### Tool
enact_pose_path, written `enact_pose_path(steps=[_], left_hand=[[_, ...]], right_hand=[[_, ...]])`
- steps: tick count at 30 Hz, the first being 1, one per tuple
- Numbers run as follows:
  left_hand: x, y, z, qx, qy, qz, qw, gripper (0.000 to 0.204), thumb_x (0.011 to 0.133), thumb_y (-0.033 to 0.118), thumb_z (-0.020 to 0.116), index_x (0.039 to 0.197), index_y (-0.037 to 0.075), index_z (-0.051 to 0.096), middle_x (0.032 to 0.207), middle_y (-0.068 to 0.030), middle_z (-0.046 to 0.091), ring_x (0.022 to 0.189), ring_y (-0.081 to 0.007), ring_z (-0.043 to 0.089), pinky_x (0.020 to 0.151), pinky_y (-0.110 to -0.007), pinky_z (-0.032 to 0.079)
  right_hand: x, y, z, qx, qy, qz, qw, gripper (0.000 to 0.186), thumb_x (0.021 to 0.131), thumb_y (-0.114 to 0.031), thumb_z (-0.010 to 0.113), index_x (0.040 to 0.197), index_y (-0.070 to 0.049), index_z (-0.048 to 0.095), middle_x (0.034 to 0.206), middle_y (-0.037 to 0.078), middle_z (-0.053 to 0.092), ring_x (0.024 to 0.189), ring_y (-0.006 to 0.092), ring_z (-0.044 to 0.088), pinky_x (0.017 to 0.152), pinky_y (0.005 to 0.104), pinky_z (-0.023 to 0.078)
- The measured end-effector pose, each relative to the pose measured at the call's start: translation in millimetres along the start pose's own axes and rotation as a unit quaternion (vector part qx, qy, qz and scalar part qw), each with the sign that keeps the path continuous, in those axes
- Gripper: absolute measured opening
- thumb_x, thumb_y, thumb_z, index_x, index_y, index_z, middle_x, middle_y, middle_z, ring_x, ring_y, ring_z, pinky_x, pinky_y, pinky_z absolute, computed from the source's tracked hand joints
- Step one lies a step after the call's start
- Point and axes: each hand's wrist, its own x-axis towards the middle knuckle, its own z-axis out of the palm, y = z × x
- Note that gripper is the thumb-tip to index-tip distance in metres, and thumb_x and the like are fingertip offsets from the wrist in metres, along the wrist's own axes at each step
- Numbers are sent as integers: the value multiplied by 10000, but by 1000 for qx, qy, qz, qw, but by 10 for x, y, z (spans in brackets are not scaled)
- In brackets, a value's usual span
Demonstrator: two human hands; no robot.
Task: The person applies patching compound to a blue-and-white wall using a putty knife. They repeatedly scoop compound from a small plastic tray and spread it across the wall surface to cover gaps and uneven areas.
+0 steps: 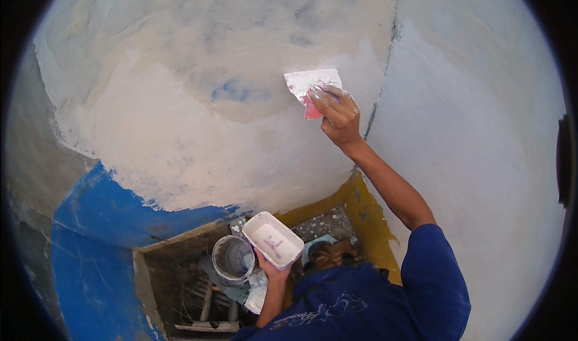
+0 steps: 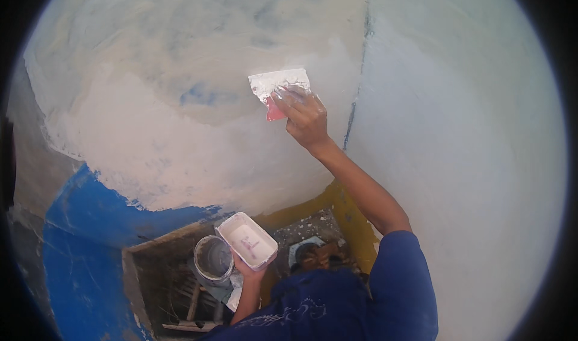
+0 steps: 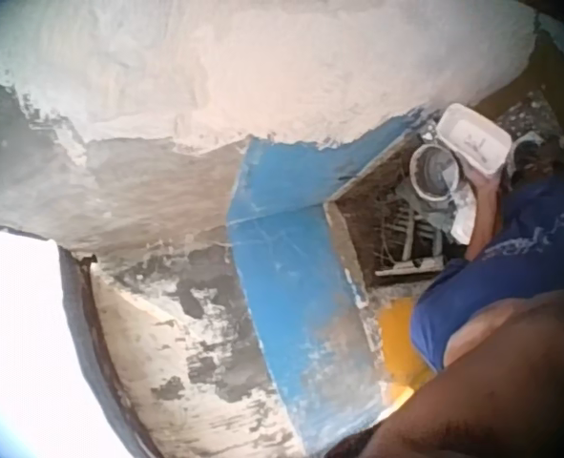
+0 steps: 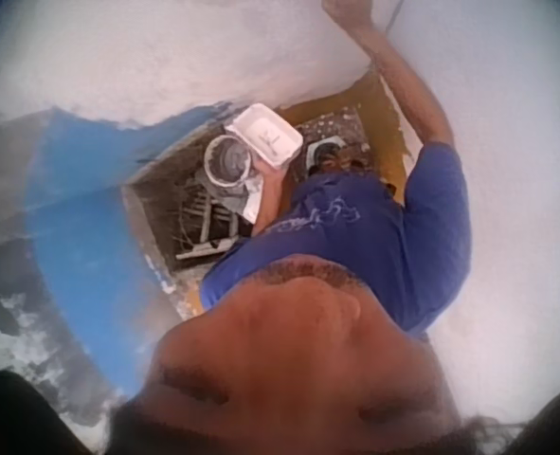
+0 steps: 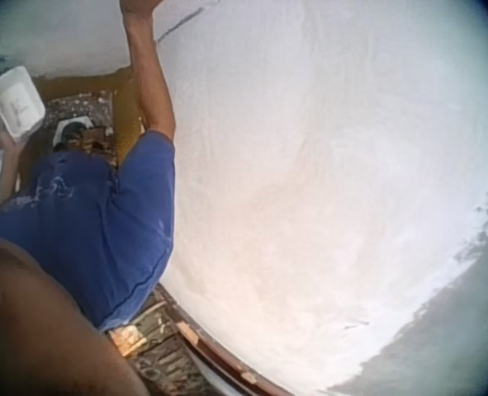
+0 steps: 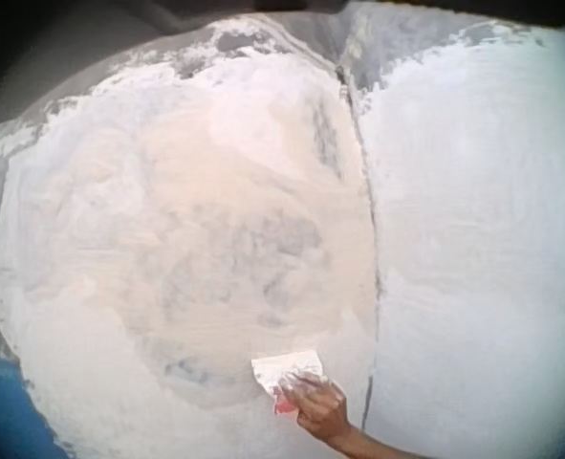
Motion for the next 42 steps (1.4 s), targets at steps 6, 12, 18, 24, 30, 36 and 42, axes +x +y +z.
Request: enact_pose_path(steps=[6,12,18,24,30,36,42], left_hand=[[20,-52,57,-10,2,0,1000,708,980,603,445,1512,140,376,1457,-119,507,1309,-373,517,1088,-588,423],[23,-41,61,16,-7,16,1000,717,966,641,449,1510,177,400,1490,-81,494,1343,-374,487,1103,-630,382],[10,-71,128,-6,-23,21,1000,712,975,613,449,1506,144,385,1450,-116,512,1304,-377,520,1081,-590,428],[72,-60,60,3,3,-10,1000,703,987,619,409,1506,146,387,1457,-116,505,1313,-384,510,1081,-608,419],[45,-96,39,-13,5,-5,1000,710,977,625,437,1519,169,388,1491,-99,489,1340,-385,488,1107,-624,382],[-12,-116,-42,-9,17,8,1000,708,975,627,443,1513,168,398,1482,-98,499,1332,-381,497,1101,-622,389],[-70,-67,-80,-6,18,11,1000,710,980,628,422,1502,147,397,1459,-116,509,1311,-380,515,1083,-606,420]], right_hand=[[-703,-243,124,100,-153,-86,979,635,630,102,580,1199,-138,730,1031,71,743,1070,300,659,827,392,542],[235,225,-64,20,97,69,993,621,635,100,601,1183,-155,742,1048,52,746,1032,263,660,778,392,544],[-100,-144,131,18,5,0,1000,634,618,99,589,1195,-123,730,1023,69,741,1014,291,660,797,397,530],[-532,-348,118,71,-130,-69,987,587,658,51,614,1204,-142,708,1032,33,731,1040,262,662,822,423,534],[333,138,-76,-18,132,60,989,639,631,125,601,1201,-134,726,1053,44,742,1011,287,653,799,386,513],[-392,-364,247,28,-55,-52,997,635,632,44,587,1216,-163,728,1017,45,740,1057,267,662,742,391,516],[-650,-366,86,46,-48,-41,997,580,635,33,599,1160,-159,754,1110,25,741,1059,250,659,794,379,493]])
